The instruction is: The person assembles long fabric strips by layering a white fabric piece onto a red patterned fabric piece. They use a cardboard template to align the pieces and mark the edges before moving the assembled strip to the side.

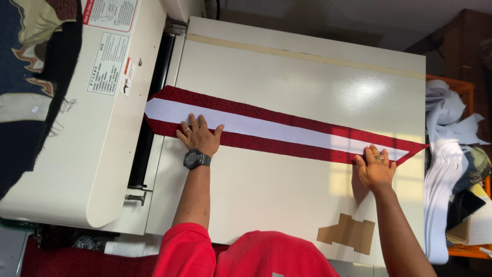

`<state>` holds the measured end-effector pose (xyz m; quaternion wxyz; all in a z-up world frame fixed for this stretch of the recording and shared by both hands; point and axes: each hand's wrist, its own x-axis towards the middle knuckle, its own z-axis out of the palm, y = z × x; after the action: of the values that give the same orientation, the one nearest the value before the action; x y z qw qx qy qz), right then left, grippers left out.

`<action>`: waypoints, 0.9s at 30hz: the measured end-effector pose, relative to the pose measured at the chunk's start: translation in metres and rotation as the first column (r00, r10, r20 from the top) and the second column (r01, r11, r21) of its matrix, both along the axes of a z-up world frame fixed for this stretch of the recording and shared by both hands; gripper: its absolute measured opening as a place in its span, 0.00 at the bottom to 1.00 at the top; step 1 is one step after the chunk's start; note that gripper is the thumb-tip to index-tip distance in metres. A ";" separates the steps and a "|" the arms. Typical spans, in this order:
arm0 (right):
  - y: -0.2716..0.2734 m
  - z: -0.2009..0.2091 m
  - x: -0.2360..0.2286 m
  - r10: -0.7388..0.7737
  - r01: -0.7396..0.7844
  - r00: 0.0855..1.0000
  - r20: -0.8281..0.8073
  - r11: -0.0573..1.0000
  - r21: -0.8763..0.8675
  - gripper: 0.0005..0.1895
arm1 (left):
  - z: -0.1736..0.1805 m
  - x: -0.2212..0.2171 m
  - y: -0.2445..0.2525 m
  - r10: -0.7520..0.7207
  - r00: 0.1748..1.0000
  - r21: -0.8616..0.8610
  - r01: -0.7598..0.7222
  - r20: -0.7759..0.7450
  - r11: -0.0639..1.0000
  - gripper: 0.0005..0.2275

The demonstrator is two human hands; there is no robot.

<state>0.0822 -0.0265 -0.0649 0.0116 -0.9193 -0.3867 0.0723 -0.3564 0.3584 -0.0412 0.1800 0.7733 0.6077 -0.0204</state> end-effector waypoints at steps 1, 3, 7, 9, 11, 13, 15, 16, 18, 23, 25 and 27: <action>0.009 0.002 0.005 0.015 -0.015 1.000 -0.004 1.000 0.006 0.34 | 0.001 0.003 0.008 0.007 1.000 0.001 -0.007 -0.006 1.000 0.39; 0.024 0.006 0.010 0.042 -0.042 0.999 -0.012 0.999 0.015 0.35 | 0.000 0.010 0.017 0.019 1.000 -0.001 -0.019 -0.020 1.000 0.39; 0.045 0.000 0.019 0.061 -0.061 0.998 0.014 0.998 0.012 0.35 | -0.003 0.010 0.031 0.039 0.999 -0.001 -0.039 -0.027 0.999 0.39; 0.048 0.001 0.020 0.060 -0.060 0.998 0.003 0.998 0.025 0.35 | -0.005 0.009 0.032 0.048 0.999 -0.001 -0.048 -0.021 0.999 0.39; 0.049 0.003 0.020 0.041 -0.041 0.999 -0.007 0.999 0.009 0.35 | -0.007 0.009 0.030 0.046 0.999 0.002 -0.046 -0.010 0.999 0.39; 0.049 0.005 0.019 0.044 -0.044 0.999 -0.002 0.999 -0.003 0.35 | -0.008 0.008 0.029 0.048 0.999 0.009 -0.048 0.000 0.999 0.40; 0.049 0.006 0.020 0.063 -0.063 0.998 0.015 0.998 -0.007 0.36 | -0.008 0.009 0.030 0.047 0.999 0.024 -0.047 0.008 0.999 0.40; 0.050 0.007 0.021 0.062 -0.062 0.998 0.015 0.998 -0.009 0.36 | -0.008 0.010 0.031 0.048 0.999 0.012 -0.048 0.004 0.999 0.40; 0.046 0.007 0.020 0.056 -0.056 0.998 0.011 0.998 -0.014 0.36 | -0.010 0.009 0.030 0.046 0.999 -0.013 -0.046 -0.006 0.999 0.41; 0.048 0.006 0.016 0.059 -0.059 0.998 -0.001 0.998 0.014 0.36 | -0.015 0.005 0.031 0.024 1.000 -0.008 -0.024 0.005 1.000 0.42; 0.048 0.008 0.012 0.053 -0.054 0.999 0.007 0.998 0.028 0.36 | -0.014 0.004 0.031 0.020 1.000 0.007 -0.020 0.016 1.000 0.43; 0.049 0.010 0.006 0.040 -0.041 0.999 0.021 0.998 0.045 0.36 | -0.013 0.003 0.029 0.015 0.999 0.030 -0.016 0.041 0.999 0.43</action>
<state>0.0882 0.0222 -0.0546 0.0271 -0.9115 -0.4067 0.0546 -0.3532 0.3870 -0.0537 0.1808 0.7714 0.6101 0.0062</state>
